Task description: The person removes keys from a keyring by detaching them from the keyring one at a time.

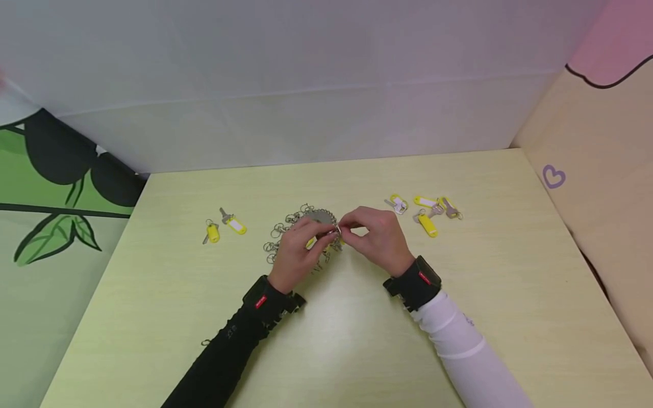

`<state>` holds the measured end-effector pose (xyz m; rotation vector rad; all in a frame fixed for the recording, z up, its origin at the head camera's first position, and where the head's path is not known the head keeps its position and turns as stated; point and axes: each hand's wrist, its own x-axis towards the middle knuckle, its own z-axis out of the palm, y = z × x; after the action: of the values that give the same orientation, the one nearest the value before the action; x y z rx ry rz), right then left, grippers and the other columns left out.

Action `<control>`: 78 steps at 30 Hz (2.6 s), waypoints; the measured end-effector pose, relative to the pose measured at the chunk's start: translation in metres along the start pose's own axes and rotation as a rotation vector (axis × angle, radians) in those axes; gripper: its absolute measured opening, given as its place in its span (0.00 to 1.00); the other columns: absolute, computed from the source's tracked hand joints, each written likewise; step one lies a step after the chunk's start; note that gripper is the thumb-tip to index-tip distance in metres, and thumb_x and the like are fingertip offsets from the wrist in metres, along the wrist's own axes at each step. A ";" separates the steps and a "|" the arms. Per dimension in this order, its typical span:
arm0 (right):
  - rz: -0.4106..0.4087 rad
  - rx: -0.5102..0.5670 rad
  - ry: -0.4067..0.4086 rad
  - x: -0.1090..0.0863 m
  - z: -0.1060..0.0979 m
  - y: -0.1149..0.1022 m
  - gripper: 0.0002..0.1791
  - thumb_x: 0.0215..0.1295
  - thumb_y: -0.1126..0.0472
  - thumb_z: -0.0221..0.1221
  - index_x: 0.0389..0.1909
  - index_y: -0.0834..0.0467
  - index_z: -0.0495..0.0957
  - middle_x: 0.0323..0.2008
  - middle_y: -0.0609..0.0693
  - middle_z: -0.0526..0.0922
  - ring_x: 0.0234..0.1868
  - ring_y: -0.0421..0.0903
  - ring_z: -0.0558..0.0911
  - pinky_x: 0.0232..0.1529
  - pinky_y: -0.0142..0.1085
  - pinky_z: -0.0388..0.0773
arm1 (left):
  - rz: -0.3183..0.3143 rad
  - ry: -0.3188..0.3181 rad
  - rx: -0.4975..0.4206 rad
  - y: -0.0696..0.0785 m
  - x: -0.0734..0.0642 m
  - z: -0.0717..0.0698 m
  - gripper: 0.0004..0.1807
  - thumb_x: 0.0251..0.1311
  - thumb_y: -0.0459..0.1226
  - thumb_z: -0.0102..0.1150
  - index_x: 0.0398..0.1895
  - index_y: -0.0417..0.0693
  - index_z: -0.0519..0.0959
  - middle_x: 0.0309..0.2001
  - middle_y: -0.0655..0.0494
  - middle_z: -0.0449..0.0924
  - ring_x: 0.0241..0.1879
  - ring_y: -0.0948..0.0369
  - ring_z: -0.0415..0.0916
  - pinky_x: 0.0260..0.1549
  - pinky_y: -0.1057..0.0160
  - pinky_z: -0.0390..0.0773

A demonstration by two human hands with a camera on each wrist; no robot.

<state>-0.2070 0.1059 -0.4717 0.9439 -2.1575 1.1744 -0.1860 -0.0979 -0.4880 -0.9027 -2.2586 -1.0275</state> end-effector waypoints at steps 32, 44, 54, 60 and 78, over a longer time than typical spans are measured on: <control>-0.146 -0.125 -0.123 0.001 -0.002 -0.010 0.12 0.51 0.75 0.75 0.34 0.60 0.86 0.30 0.49 0.89 0.28 0.41 0.86 0.30 0.34 0.84 | -0.169 -0.025 -0.173 -0.003 -0.001 -0.002 0.05 0.72 0.34 0.63 0.36 0.45 0.84 0.33 0.54 0.83 0.37 0.60 0.78 0.39 0.59 0.80; 0.164 0.227 -0.182 0.003 -0.006 -0.008 0.15 0.62 0.72 0.70 0.49 0.60 0.86 0.42 0.50 0.91 0.41 0.44 0.91 0.42 0.34 0.87 | -0.124 0.006 -0.155 -0.003 0.001 -0.002 0.04 0.71 0.33 0.64 0.36 0.44 0.84 0.33 0.53 0.83 0.37 0.59 0.80 0.38 0.57 0.82; 0.238 0.266 -0.206 0.003 -0.005 -0.009 0.25 0.55 0.69 0.76 0.56 0.61 0.84 0.46 0.52 0.90 0.44 0.46 0.90 0.46 0.39 0.88 | -0.111 0.003 -0.136 -0.003 0.001 -0.002 0.04 0.71 0.34 0.64 0.38 0.42 0.85 0.33 0.51 0.83 0.35 0.58 0.79 0.34 0.50 0.82; 0.274 0.282 -0.231 0.002 -0.004 -0.007 0.25 0.57 0.66 0.76 0.56 0.59 0.84 0.45 0.51 0.90 0.44 0.45 0.90 0.45 0.38 0.88 | -0.086 0.015 -0.106 -0.002 0.001 -0.002 0.03 0.69 0.33 0.65 0.38 0.42 0.86 0.32 0.51 0.84 0.34 0.58 0.78 0.32 0.50 0.81; 0.351 0.283 -0.261 0.002 -0.005 -0.009 0.12 0.61 0.65 0.74 0.45 0.56 0.90 0.40 0.49 0.92 0.41 0.43 0.91 0.43 0.35 0.87 | -0.103 0.004 -0.093 -0.001 0.001 -0.003 0.05 0.70 0.35 0.65 0.37 0.44 0.87 0.33 0.52 0.84 0.33 0.59 0.77 0.31 0.52 0.80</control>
<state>-0.2006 0.1059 -0.4629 0.8963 -2.4816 1.6375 -0.1867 -0.1004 -0.4864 -0.8285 -2.2907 -1.1874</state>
